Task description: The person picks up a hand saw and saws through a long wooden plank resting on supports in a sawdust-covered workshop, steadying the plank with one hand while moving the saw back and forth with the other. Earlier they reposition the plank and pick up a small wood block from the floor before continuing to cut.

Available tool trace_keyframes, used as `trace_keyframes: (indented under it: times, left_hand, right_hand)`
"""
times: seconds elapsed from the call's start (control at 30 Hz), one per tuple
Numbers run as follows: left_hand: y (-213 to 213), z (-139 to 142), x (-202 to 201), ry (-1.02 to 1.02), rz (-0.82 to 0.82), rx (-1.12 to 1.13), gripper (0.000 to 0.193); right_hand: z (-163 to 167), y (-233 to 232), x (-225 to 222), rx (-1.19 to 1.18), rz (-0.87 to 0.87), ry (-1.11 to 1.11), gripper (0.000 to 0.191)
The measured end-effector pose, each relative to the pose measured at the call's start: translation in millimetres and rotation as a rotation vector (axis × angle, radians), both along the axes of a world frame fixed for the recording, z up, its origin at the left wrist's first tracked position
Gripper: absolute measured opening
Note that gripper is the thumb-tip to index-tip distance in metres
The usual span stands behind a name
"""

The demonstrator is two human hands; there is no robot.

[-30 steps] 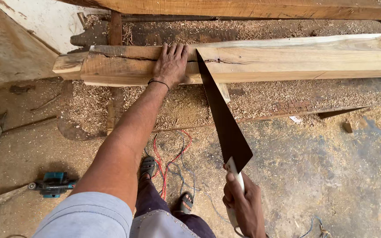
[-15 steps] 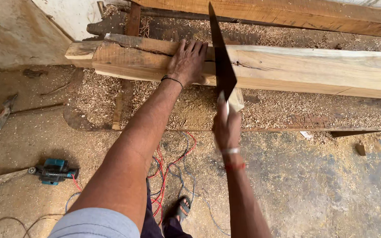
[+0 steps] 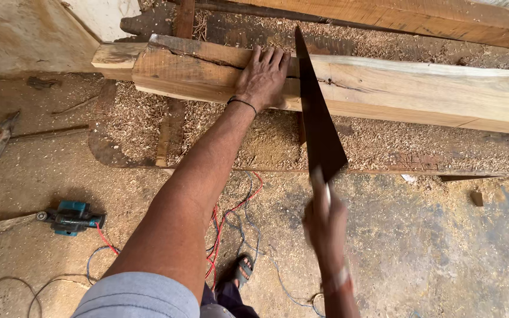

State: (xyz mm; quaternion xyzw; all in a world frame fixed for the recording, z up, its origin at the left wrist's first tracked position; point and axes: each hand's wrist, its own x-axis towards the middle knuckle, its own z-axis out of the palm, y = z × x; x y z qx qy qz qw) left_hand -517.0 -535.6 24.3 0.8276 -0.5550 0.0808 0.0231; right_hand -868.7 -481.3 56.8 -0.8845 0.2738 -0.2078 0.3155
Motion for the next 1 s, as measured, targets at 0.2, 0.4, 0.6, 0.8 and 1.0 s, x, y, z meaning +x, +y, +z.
trace_keyframes:
  times: [0.2, 0.4, 0.6, 0.8, 1.0]
  left_hand:
    - [6.9, 1.8, 0.3, 0.093, 0.007, 0.129, 0.131]
    - [3.1, 3.4, -1.7, 0.041, 0.009, 0.029, 0.138]
    - [0.4, 4.0, -0.6, 0.049, 0.006, 0.066, 0.139]
    - [3.5, 2.1, 1.6, 0.054, 0.010, 0.029, 0.139]
    - [3.7, -0.8, -1.4, -0.079, 0.011, -0.034, 0.139]
  right_hand:
    - [-12.4, -40.4, 95.0, 0.585, -0.102, -0.328, 0.047]
    - [5.4, 84.2, -93.6, 1.040, -0.562, -0.323, 0.040]
    - [16.8, -5.8, 23.2, 0.197, -0.040, -0.006, 0.051]
    - [-16.6, -20.5, 70.7, 0.251, -0.056, -0.082, 0.045]
    - [-7.4, 89.2, -110.0, 0.888, -0.467, -0.184, 0.038]
